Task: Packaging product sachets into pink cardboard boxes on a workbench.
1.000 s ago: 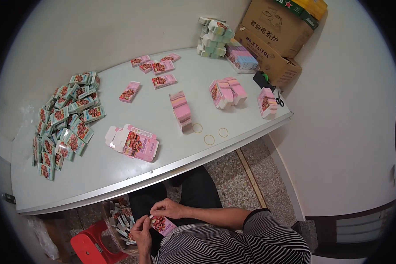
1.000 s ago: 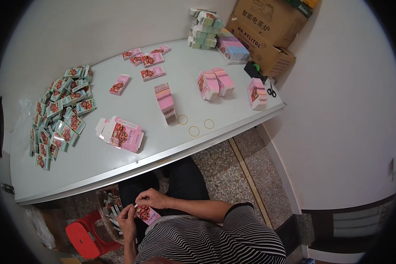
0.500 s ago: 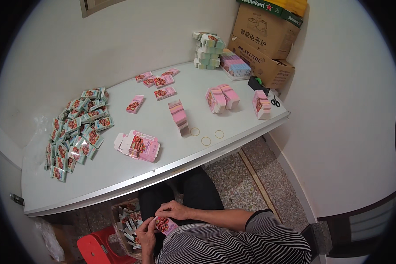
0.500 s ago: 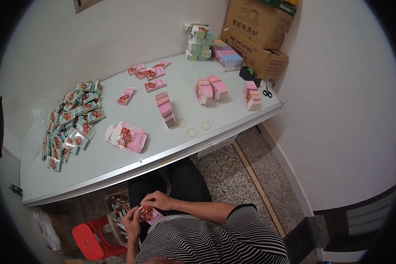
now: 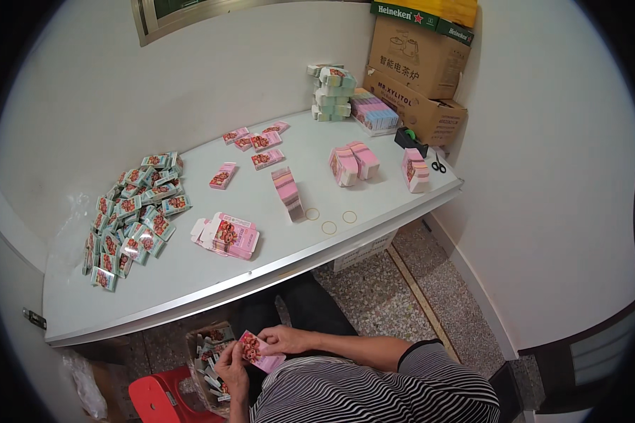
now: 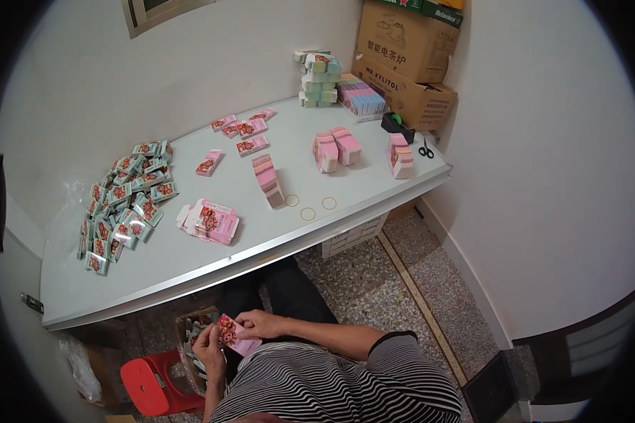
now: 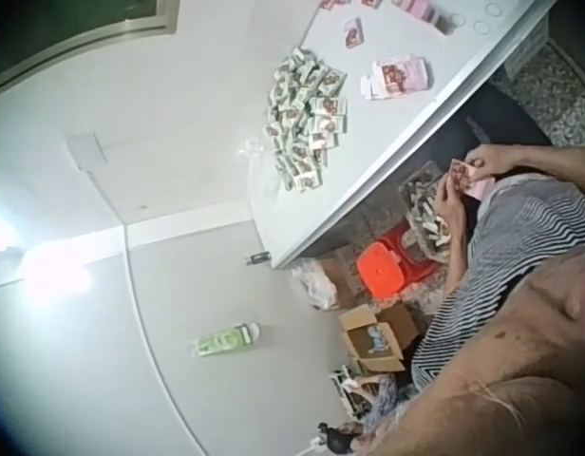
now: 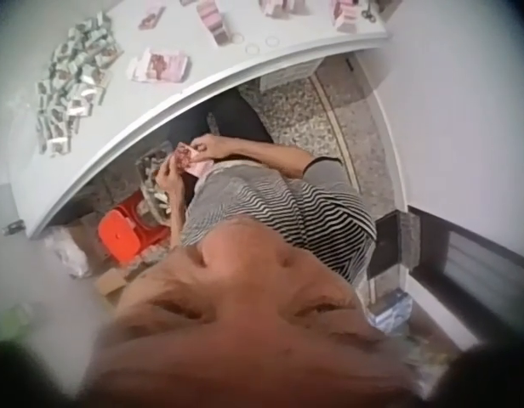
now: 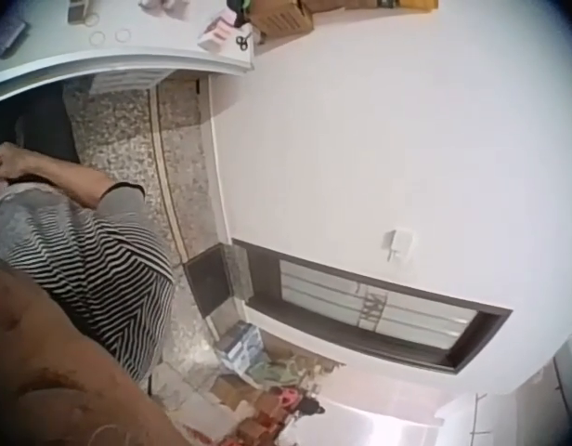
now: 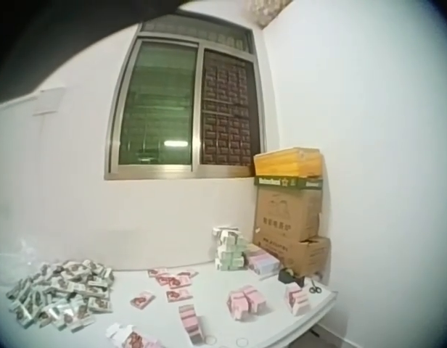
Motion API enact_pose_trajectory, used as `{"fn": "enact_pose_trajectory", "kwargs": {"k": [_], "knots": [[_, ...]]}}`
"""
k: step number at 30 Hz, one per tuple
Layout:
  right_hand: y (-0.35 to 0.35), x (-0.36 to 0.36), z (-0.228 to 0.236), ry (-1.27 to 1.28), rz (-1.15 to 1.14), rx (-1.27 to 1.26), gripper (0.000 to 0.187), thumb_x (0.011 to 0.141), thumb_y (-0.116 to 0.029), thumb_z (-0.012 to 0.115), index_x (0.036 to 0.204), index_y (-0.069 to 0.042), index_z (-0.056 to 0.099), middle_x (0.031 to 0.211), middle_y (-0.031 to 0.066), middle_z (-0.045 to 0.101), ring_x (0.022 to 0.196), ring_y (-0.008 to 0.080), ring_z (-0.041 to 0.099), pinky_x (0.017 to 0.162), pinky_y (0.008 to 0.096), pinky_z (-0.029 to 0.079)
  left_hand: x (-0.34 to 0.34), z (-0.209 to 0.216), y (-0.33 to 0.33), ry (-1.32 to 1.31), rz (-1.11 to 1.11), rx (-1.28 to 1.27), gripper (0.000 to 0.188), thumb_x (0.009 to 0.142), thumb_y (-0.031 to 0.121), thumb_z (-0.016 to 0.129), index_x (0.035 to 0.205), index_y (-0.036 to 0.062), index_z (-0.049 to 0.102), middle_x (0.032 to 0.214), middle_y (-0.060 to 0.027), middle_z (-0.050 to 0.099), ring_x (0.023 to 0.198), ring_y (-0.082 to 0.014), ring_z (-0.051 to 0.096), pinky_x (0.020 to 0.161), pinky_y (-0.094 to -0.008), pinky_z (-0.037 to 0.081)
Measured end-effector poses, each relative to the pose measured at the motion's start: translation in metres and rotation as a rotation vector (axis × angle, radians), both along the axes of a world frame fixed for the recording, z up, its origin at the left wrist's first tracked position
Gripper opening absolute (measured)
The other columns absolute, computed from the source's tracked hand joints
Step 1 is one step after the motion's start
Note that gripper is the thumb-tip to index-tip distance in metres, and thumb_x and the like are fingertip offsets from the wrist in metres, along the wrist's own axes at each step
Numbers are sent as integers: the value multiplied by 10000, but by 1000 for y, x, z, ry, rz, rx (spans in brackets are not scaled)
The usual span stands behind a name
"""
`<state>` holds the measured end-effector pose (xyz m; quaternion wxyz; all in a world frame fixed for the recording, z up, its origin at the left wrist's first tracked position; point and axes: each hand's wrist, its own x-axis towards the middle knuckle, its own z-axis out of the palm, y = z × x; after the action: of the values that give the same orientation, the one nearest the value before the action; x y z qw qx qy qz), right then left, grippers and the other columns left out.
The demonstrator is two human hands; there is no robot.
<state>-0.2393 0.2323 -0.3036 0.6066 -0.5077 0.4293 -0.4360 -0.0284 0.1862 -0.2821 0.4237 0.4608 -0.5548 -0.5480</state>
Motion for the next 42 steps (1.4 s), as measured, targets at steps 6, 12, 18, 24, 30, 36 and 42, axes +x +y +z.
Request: {"fn": "enact_pose_trajectory", "kwargs": {"k": [6, 12, 18, 24, 30, 36, 42], "knots": [[-105, -62, 89, 126, -191, -161, 274, 940, -314, 663, 937, -54, 577, 794, -1, 559, 707, 88, 499, 624, 249, 436, -16, 37, -17, 295, 126, 12, 469, 1018, 197, 592, 1417, 11, 433, 1079, -112, 654, 712, -132, 679, 572, -218, 566], [-195, -86, 145, 298, -769, -435, 741, 836, -348, 759, 1390, 34, 448, 1309, 244, 554, 1151, 326, 591, 964, 394, 496, -9, 12, -15, 172, 108, 75, 350, 988, 158, 634, 1280, -10, 538, 984, -87, 661, 700, -132, 673, 564, -245, 563], [-179, -114, 87, 1021, -830, -571, 1094, 699, -526, 827, 1456, 82, 321, 1429, 314, 425, 1355, 449, 392, 1149, 507, 299, -16, -4, -5, 144, 84, 280, 362, 964, 168, 664, 1251, -28, 565, 957, -95, 675, 727, -170, 694, 601, -280, 584], [-198, -106, 90, 1162, -461, -70, 1203, 649, -548, 835, 1521, 9, 221, 1480, 258, 388, 1401, 405, 336, 1134, 538, 284, -28, -8, -9, 145, -78, 265, 324, 959, 146, 667, 1218, -33, 592, 946, -92, 699, 712, -158, 697, 604, -275, 583], [-204, -112, 68, 1043, -589, -212, 1115, 673, -523, 823, 1494, 18, 297, 1444, 257, 433, 1360, 383, 402, 1121, 527, 302, -24, -13, -9, 139, -69, 290, 318, 962, 136, 660, 1215, -42, 586, 952, -101, 700, 713, -157, 699, 598, -267, 581], [-190, -116, 74, 946, -797, -473, 990, 737, -419, 816, 1473, 22, 323, 1404, 263, 451, 1326, 417, 412, 1124, 496, 311, -26, -14, -22, 174, -4, 300, 327, 968, 146, 654, 1225, -44, 580, 984, -114, 708, 700, -163, 694, 601, -271, 582], [-140, -80, 105, 658, -750, -468, 996, 756, -242, 847, 1487, 87, 255, 1437, 264, 407, 1310, 348, 452, 1099, 419, 379, -38, 30, -54, 309, -45, 156, 590, 884, 105, 750, 1386, -9, 463, 1216, -149, 632, 1034, -209, 662, 811, -304, 564]]}}
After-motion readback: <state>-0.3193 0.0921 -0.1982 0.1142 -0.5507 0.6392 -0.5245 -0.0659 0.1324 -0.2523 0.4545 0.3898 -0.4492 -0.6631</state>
